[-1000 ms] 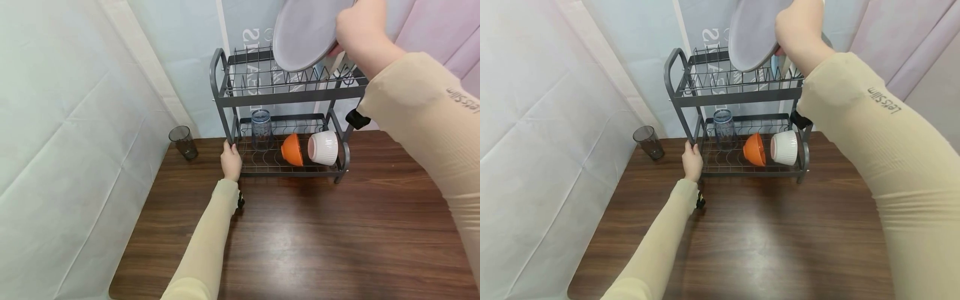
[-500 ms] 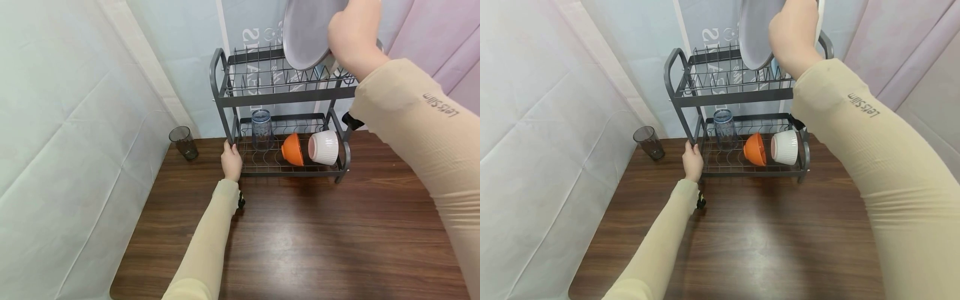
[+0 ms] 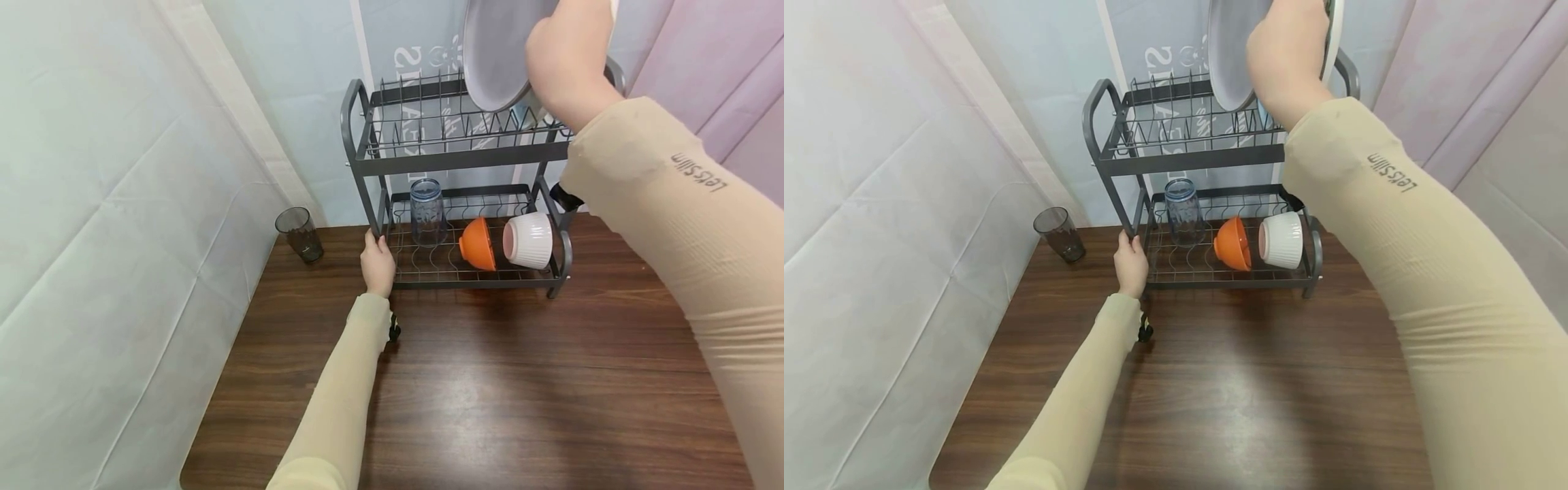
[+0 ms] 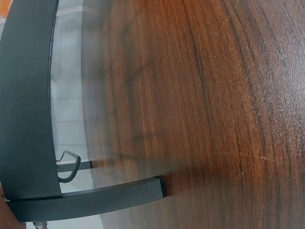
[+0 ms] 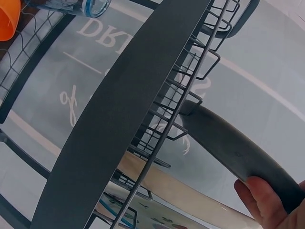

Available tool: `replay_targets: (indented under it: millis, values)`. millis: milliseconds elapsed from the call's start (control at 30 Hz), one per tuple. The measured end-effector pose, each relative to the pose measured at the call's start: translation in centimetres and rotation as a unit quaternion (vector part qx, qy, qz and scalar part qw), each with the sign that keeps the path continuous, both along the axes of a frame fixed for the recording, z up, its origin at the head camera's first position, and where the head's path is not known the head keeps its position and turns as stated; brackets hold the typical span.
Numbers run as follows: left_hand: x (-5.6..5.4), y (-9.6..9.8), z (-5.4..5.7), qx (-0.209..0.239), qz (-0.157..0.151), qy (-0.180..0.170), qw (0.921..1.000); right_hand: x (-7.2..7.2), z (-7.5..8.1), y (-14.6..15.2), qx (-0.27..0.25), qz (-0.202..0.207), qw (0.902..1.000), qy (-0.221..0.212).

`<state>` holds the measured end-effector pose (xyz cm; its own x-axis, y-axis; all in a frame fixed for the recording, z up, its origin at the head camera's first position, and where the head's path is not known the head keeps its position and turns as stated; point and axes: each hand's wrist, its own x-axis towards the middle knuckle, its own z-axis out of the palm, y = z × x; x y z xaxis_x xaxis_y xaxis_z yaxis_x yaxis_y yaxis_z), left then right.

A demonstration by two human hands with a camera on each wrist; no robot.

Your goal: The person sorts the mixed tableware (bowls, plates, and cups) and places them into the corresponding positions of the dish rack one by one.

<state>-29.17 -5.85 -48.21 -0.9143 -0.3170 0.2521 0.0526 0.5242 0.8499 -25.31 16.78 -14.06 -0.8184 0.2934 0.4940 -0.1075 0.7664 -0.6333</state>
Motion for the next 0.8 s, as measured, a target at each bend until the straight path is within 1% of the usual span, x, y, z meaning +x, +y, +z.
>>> replay_targets:
  millis: [233,433,500,567,733,800]
  values:
    - [0.1,0.0,0.0,-0.005,0.006,0.002,1.0000,-0.5,-0.1,-0.1,0.026,-0.011,0.9996,0.009]
    - [0.0,0.4,0.0,0.005,-0.009,0.006,0.9999,-1.1,-0.2,0.3,0.059,-0.047,0.9972,0.000]
    - [-0.1,0.6,-0.1,0.003,-0.011,0.007,0.9999,-1.2,-0.3,0.5,0.060,-0.052,0.9968,0.001]
    - [-0.1,0.8,-0.2,0.001,-0.011,0.009,0.9999,-1.3,-0.4,0.6,0.059,-0.055,0.9966,-0.014]
    - [-0.2,1.0,-0.2,0.000,-0.003,0.013,0.9999,-1.4,-0.3,0.6,0.055,-0.056,0.9942,-0.073]
    - [-0.2,1.0,-0.2,-0.001,-0.003,0.013,0.9999,-1.4,-0.3,0.5,0.056,-0.051,0.9935,-0.084]
